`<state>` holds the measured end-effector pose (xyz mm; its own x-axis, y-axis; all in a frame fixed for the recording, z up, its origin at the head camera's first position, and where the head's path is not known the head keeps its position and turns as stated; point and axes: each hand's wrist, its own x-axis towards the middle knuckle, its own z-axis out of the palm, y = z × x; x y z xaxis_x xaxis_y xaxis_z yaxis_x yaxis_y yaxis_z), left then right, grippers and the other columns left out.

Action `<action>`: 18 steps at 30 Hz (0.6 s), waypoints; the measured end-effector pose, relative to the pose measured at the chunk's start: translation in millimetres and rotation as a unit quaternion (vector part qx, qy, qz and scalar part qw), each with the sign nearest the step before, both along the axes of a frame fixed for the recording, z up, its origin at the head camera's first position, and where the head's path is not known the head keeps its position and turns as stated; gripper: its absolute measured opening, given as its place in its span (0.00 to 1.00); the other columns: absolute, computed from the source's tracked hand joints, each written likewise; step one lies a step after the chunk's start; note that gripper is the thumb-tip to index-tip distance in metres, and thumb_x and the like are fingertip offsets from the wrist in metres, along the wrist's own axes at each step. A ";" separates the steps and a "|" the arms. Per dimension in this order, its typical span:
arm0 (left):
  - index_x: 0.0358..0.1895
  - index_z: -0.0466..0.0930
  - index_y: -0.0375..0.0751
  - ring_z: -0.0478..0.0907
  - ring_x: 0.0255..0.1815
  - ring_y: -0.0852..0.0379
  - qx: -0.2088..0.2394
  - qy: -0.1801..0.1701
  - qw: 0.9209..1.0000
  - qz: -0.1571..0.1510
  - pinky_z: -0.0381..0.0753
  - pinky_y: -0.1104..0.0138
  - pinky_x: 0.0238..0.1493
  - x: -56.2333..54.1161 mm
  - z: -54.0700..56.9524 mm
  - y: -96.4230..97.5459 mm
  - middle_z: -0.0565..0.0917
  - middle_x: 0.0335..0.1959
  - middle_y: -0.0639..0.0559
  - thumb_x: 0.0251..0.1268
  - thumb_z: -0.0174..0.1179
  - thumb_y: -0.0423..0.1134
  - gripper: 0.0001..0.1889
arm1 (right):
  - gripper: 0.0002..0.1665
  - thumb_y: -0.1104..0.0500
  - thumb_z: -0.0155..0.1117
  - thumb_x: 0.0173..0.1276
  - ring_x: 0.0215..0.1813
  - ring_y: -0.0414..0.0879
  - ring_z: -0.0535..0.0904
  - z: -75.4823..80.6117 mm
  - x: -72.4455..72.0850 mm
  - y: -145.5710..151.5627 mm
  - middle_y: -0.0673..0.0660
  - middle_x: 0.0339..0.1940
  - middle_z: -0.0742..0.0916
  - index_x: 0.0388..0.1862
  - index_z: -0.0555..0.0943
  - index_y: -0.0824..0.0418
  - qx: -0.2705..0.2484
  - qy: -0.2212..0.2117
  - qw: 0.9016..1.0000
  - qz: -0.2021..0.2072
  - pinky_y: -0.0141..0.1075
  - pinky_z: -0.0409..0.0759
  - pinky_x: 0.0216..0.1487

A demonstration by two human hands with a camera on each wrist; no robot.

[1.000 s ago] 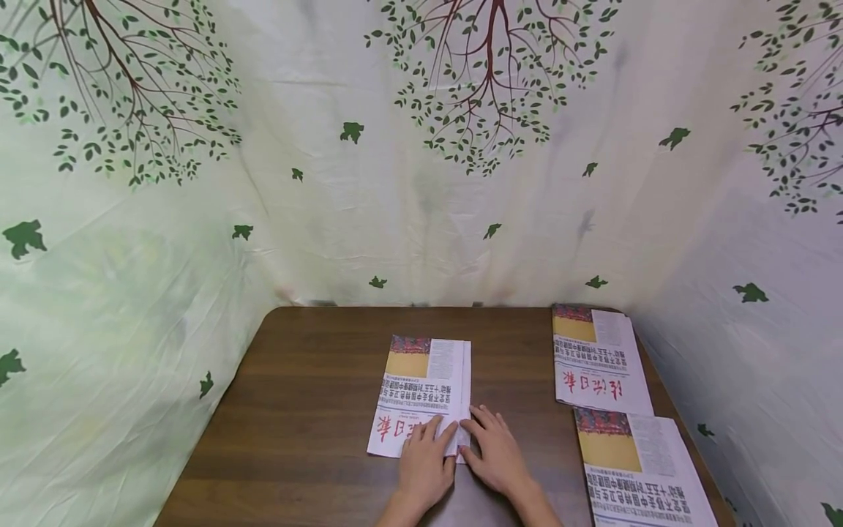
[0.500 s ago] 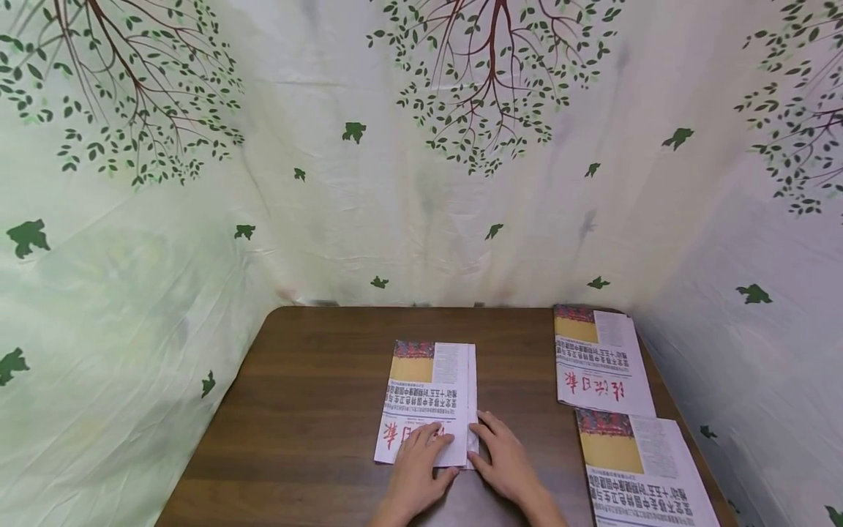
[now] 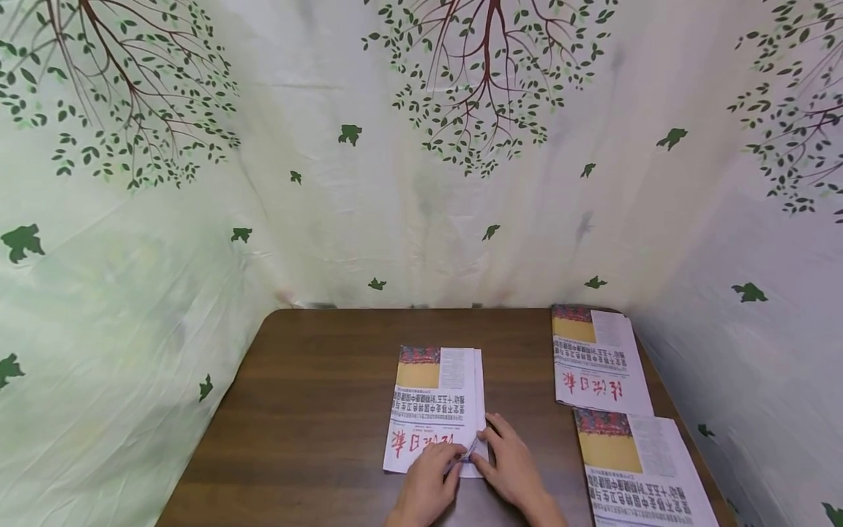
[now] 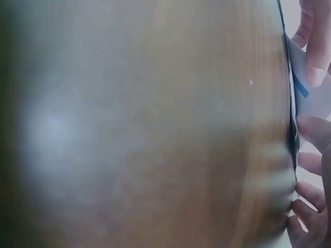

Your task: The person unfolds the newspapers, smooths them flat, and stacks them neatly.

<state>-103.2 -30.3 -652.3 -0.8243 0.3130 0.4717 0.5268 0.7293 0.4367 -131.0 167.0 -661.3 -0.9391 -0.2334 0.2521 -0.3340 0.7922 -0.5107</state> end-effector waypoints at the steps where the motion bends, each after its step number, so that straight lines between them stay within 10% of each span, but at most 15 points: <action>1: 0.54 0.83 0.49 0.80 0.38 0.63 0.006 -0.006 1.000 0.000 0.79 0.70 0.39 0.1 -0.4 0.7 0.86 0.38 0.60 0.59 0.70 0.32 0.19 | 0.21 0.50 0.80 0.58 0.73 0.62 0.74 -0.5 0.6 1.1 0.60 0.69 0.81 0.49 0.87 0.56 0.001 0.002 1.000 -0.003 0.56 0.75 0.69; 8: 0.71 0.71 0.50 0.77 0.34 0.66 0.027 -0.030 0.999 -0.027 0.78 0.72 0.36 -0.6 2.9 -2.9 0.82 0.38 0.57 0.63 0.66 0.28 0.33 | 0.22 0.49 0.82 0.56 0.70 0.60 0.77 0.9 1.7 8.1 0.61 0.68 0.81 0.47 0.86 0.54 0.003 0.010 1.000 -0.002 0.55 0.77 0.67; 18: 0.60 0.83 0.45 0.82 0.47 0.61 0.079 0.016 0.996 -0.040 0.80 0.73 0.50 -0.2 5.4 -29.4 0.81 0.51 0.55 0.59 0.63 0.22 0.25 | 0.30 0.45 0.79 0.59 0.72 0.58 0.75 5.6 -2.7 8.7 0.58 0.72 0.79 0.58 0.84 0.53 0.027 -0.020 0.999 0.011 0.57 0.76 0.67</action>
